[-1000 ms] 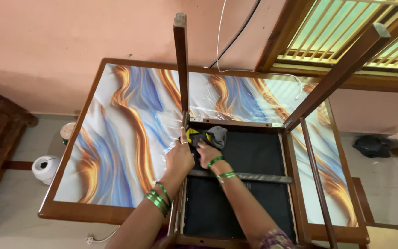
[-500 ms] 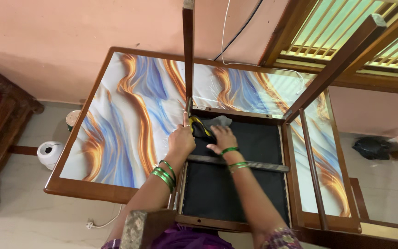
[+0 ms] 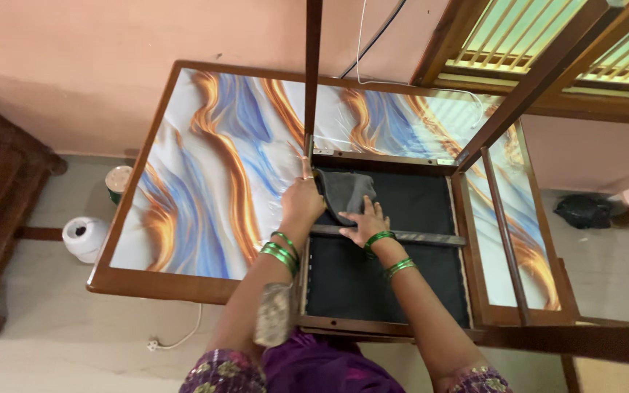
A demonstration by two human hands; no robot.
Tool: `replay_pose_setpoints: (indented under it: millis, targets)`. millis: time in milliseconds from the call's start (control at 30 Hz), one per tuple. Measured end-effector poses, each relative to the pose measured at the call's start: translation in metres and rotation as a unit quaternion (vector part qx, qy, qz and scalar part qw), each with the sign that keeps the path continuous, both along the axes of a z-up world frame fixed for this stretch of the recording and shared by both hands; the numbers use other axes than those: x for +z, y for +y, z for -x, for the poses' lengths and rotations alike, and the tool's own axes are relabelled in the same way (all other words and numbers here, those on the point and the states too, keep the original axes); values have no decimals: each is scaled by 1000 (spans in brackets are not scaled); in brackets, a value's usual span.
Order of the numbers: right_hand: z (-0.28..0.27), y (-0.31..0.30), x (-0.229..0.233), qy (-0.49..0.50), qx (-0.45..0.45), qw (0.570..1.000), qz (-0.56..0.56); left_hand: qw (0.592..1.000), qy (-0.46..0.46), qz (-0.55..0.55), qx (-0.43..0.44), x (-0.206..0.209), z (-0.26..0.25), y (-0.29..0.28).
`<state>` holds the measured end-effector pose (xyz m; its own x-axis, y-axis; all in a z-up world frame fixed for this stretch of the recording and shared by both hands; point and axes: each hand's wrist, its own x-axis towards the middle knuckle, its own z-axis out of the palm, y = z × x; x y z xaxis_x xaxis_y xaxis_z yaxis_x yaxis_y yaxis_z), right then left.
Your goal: The person wipes the wooden frame and seat of a chair with a yellow cloth. The chair is inverted on a table, and the person cleans the legs, backrest, and underside of the seat.
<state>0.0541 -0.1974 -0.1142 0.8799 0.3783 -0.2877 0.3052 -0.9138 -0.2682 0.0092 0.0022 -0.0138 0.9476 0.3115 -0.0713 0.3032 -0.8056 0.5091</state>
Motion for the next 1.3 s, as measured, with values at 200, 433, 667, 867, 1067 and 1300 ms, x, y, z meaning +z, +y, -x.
replay_pose_setpoints:
  millis: [200, 433, 667, 867, 1067, 1300]
  targets:
    - [-21, -13, -42, 38, -52, 994, -89, 1000, -14, 8, -2, 2, -4, -3]
    - [27, -41, -4, 83, -387, 656, -643, 999, -27, 26, -22, 3, -2, -1]
    - [172, -178, 105, -80, -221, 919, -316, 999, 0, 43, -25, 5, -5, -1]
    - [304, -244, 138, -74, -161, 635, -752, 999, -2, 36, -35, 4, -7, 0]
    - [328, -213, 151, -110, -139, 445, -878, 998, -22, 44, -32, 4, -2, 2]
    - [285, -122, 121, -61, -260, 526, -807, 998, -31, 31, -44, 6, 9, 1]
